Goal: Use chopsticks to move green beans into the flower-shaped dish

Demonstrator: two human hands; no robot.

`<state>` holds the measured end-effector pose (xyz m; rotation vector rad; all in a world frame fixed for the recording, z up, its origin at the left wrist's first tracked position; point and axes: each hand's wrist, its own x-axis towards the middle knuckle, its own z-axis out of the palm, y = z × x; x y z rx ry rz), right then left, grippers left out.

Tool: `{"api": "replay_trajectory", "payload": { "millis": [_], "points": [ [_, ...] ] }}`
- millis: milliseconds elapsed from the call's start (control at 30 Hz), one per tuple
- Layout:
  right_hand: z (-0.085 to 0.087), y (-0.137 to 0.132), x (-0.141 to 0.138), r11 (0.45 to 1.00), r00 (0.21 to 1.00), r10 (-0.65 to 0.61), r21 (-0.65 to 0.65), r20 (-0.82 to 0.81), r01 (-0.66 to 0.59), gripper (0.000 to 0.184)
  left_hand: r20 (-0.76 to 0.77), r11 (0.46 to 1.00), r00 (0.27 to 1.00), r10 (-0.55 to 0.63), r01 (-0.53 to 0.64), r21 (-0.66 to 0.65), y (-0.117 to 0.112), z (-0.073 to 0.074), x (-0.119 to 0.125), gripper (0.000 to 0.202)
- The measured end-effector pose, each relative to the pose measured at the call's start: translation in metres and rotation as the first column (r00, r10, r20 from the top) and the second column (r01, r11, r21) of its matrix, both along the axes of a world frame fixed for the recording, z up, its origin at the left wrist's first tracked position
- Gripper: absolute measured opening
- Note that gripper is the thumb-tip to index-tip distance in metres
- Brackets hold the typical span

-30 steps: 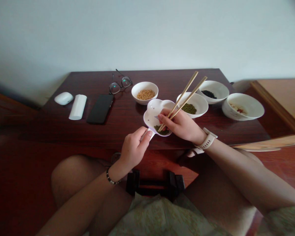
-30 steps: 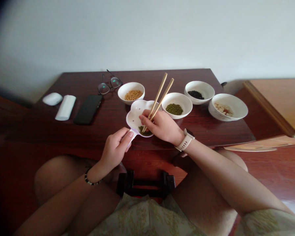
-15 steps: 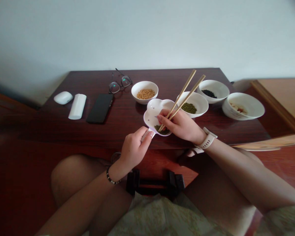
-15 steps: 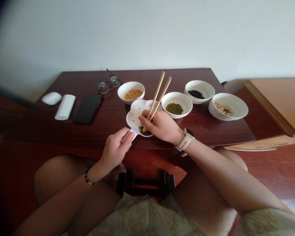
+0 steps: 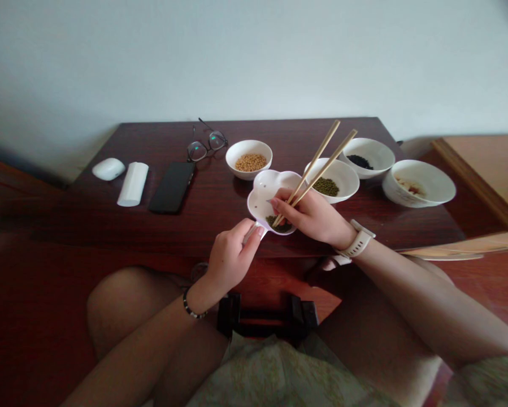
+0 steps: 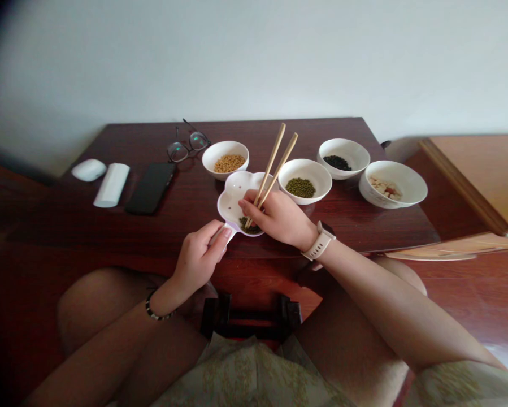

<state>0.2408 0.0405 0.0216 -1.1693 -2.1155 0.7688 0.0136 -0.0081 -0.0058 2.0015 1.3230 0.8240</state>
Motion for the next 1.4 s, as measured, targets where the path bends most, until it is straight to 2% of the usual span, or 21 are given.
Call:
{"api": "replay_trajectory", "payload": {
  "millis": [1133,1400],
  "points": [
    [-0.0017,0.0008,0.0008,1.0,1.0,0.009,-0.007,-0.002,-0.009,0.035,-0.026,0.999,1.0,-0.002,0.003,0.038,-0.0014,-0.0011,0.0,0.034],
    [0.001,-0.0011,-0.0009,0.999,0.996,-0.005,0.038,0.084,0.002,0.034,-0.046,0.998,0.999,0.001,0.002,0.066,-0.0007,-0.0023,0.0,0.032]
  ]
}}
